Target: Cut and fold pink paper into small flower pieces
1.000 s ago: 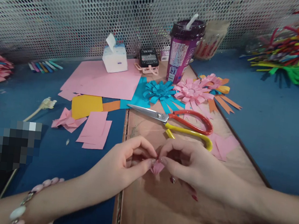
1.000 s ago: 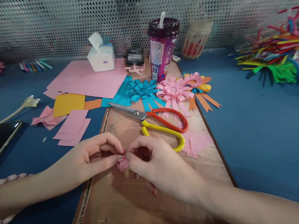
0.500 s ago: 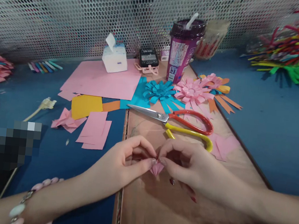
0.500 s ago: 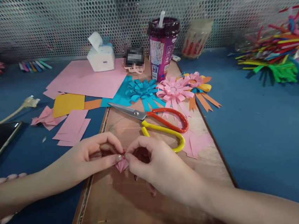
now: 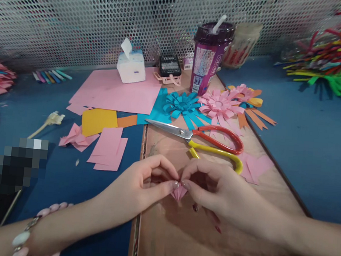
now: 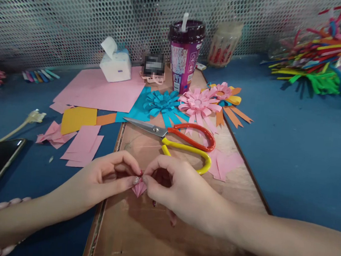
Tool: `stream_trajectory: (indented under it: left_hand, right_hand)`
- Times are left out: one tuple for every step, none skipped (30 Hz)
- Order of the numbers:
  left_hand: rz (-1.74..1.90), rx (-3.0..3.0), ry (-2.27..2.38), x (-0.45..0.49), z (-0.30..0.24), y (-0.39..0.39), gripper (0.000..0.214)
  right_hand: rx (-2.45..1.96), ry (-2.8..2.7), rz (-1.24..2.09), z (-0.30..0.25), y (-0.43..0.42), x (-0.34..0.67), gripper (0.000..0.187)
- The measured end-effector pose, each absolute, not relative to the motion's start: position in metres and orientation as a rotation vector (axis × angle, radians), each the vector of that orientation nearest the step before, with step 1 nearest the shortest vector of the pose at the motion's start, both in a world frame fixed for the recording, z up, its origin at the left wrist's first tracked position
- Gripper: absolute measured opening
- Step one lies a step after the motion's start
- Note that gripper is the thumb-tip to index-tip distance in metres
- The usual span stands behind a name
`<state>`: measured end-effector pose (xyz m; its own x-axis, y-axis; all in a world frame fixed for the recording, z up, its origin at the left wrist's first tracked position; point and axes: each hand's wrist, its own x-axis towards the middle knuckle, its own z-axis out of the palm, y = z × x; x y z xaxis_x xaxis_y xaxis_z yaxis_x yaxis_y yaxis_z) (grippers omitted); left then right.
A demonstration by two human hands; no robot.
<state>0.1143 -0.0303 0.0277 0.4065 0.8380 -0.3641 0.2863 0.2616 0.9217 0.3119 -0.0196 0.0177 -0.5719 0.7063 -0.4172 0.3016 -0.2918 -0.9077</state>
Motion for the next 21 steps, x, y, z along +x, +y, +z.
stream_trajectory:
  left_hand:
    - [0.513,1.302,1.144,0.1144,0.0277,-0.03,0.009]
    - [0.511,1.304,1.145,0.1144,0.0278,-0.0298,0.009]
    - [0.509,1.307,1.146,0.1145,0.028,-0.0296,0.009]
    - [0.507,1.311,1.148,0.1145,0.0283,-0.0294,0.009]
    - [0.504,1.315,1.149,0.1145,0.0285,-0.0294,0.009]
    - [0.502,1.318,1.15,0.1145,0.0288,-0.0295,0.009]
    - [0.501,1.319,1.151,0.1145,0.0289,-0.0296,0.009]
    - [0.502,1.318,1.151,0.1144,0.0289,-0.0298,0.01]
    - [0.504,1.316,1.153,0.1144,0.0289,-0.03,0.01]
    - [0.506,1.314,1.154,0.1144,0.0287,-0.0302,0.01]
    - [0.509,1.312,1.156,0.1144,0.0284,-0.0305,0.01]
    - [0.512,1.31,1.157,0.1145,0.0282,-0.0307,0.009]
    - [0.514,1.309,1.155,0.1145,0.0279,-0.0309,0.009]
    - [0.516,1.307,1.153,0.1146,0.0277,-0.031,0.009]
    - [0.518,1.306,1.15,0.1148,0.0276,-0.0311,0.009]
    - [0.522,1.304,1.148,0.115,0.0275,-0.0312,0.009]
    - [0.525,1.303,1.148,0.1153,0.0274,-0.0312,0.008]
    - [0.529,1.303,1.149,0.1155,0.0274,-0.0311,0.008]
    - [0.531,1.305,1.151,0.1158,0.0274,-0.0311,0.008]
    - [0.533,1.309,1.154,0.116,0.0275,-0.0311,0.008]
    - [0.532,1.313,1.157,0.1161,0.0275,-0.0311,0.008]
  right_hand:
    - [-1.254,-1.657,1.933,0.0176,-0.0197,0.3119,0.028]
    - [-1.25,-1.658,1.931,0.0175,-0.0198,0.3119,0.027]
    - [-1.246,-1.659,1.93,0.0173,-0.0199,0.312,0.027]
    - [-1.243,-1.66,1.93,0.0171,-0.0201,0.312,0.027]
    - [-1.242,-1.661,1.929,0.0167,-0.0203,0.312,0.027]
    - [-1.24,-1.662,1.926,0.0163,-0.0204,0.3121,0.027]
    - [-1.239,-1.663,1.923,0.0158,-0.0206,0.3121,0.027]
    - [-1.236,-1.664,1.921,0.0152,-0.0207,0.3122,0.027]
    - [-1.231,-1.663,1.922,0.0147,-0.0209,0.3122,0.026]
    - [-1.226,-1.661,1.924,0.0142,-0.0209,0.3123,0.026]
    - [-1.221,-1.657,1.927,0.0139,-0.021,0.3123,0.026]
    - [-1.218,-1.654,1.93,0.0139,-0.0209,0.3124,0.025]
    - [-1.216,-1.652,1.934,0.0142,-0.0209,0.3124,0.024]
    - [-1.215,-1.651,1.937,0.0147,-0.0207,0.3124,0.024]
    - [-1.216,-1.65,1.94,0.0155,-0.0205,0.3123,0.023]
    - [-1.215,-1.65,1.943,0.0164,-0.0202,0.3123,0.023]
    - [-1.213,-1.649,1.946,0.0172,-0.02,0.3121,0.023]
    - [-1.21,-1.647,1.948,0.0179,-0.0197,0.312,0.023]
    - [-1.205,-1.644,1.95,0.0185,-0.0195,0.3119,0.023]
    - [-1.2,-1.642,1.952,0.0188,-0.0193,0.3117,0.023]
    - [-1.194,-1.639,1.954,0.0189,-0.0191,0.3116,0.023]
